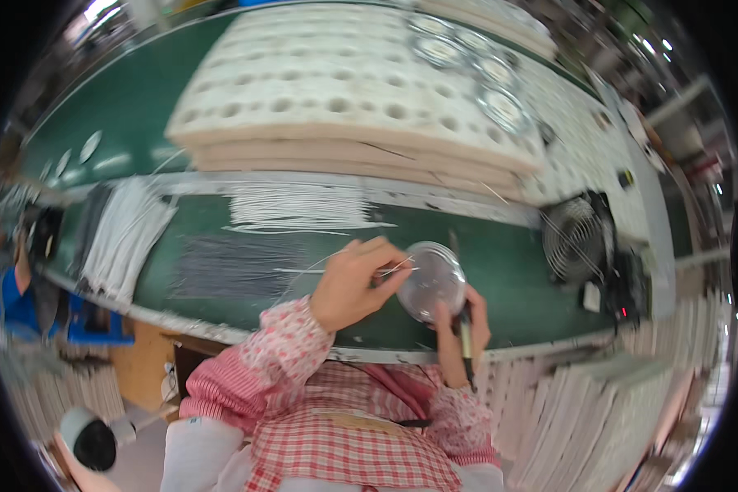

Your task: The person solders wires onto circular LED panel components using a soldering iron and solder wire, bracing the wires with pliers.

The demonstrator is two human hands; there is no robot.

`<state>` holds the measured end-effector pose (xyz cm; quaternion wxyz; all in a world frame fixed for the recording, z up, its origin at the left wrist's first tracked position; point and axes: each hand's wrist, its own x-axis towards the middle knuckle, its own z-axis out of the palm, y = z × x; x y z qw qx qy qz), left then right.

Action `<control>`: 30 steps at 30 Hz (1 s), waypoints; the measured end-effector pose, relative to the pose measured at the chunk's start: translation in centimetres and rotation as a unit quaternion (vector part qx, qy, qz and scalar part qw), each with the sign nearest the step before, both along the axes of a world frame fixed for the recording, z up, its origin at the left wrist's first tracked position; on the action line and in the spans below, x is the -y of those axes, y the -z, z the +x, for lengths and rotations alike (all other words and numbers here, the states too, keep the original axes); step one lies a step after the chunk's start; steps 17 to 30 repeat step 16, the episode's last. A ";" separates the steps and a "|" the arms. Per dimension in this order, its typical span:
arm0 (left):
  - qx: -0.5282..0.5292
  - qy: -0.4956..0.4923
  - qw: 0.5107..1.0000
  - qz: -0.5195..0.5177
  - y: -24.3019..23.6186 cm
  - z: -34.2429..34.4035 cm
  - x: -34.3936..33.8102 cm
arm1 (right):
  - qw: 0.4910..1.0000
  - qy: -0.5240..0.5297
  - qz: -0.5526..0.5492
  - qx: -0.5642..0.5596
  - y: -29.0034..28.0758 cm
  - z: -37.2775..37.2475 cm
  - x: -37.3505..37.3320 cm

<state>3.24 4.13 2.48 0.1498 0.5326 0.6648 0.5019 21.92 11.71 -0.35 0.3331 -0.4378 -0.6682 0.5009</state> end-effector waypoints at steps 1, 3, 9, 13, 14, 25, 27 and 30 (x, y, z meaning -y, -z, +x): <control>0.003 -0.004 1.000 -0.008 0.4 0.6 0.2 | 1.000 0.001 0.011 -0.015 0.2 -0.1 0.1; 0.013 0.010 1.000 -0.016 1.2 1.7 -0.5 | 0.999 0.010 0.031 -0.017 0.3 0.1 0.1; 0.028 -0.007 0.999 -0.034 1.5 3.3 -1.1 | 0.998 0.012 0.063 0.008 -0.1 0.8 0.5; 0.010 -0.012 0.999 -0.039 1.3 3.5 -0.8 | 0.993 -0.004 0.113 0.022 -0.4 0.8 0.7; 0.007 -0.006 0.999 -0.036 1.2 3.5 -0.7 | 0.993 -0.005 0.114 0.022 -0.6 0.8 0.8; -0.008 -0.009 1.000 -0.029 1.5 3.6 -0.5 | 0.989 -0.015 0.144 0.043 -1.0 0.7 0.9; -0.008 -0.009 1.000 -0.029 1.5 3.6 -0.5 | 0.989 -0.015 0.144 0.043 -1.0 0.7 0.9; -0.008 -0.009 1.000 -0.029 1.5 3.6 -0.5 | 0.989 -0.015 0.144 0.043 -1.0 0.7 0.9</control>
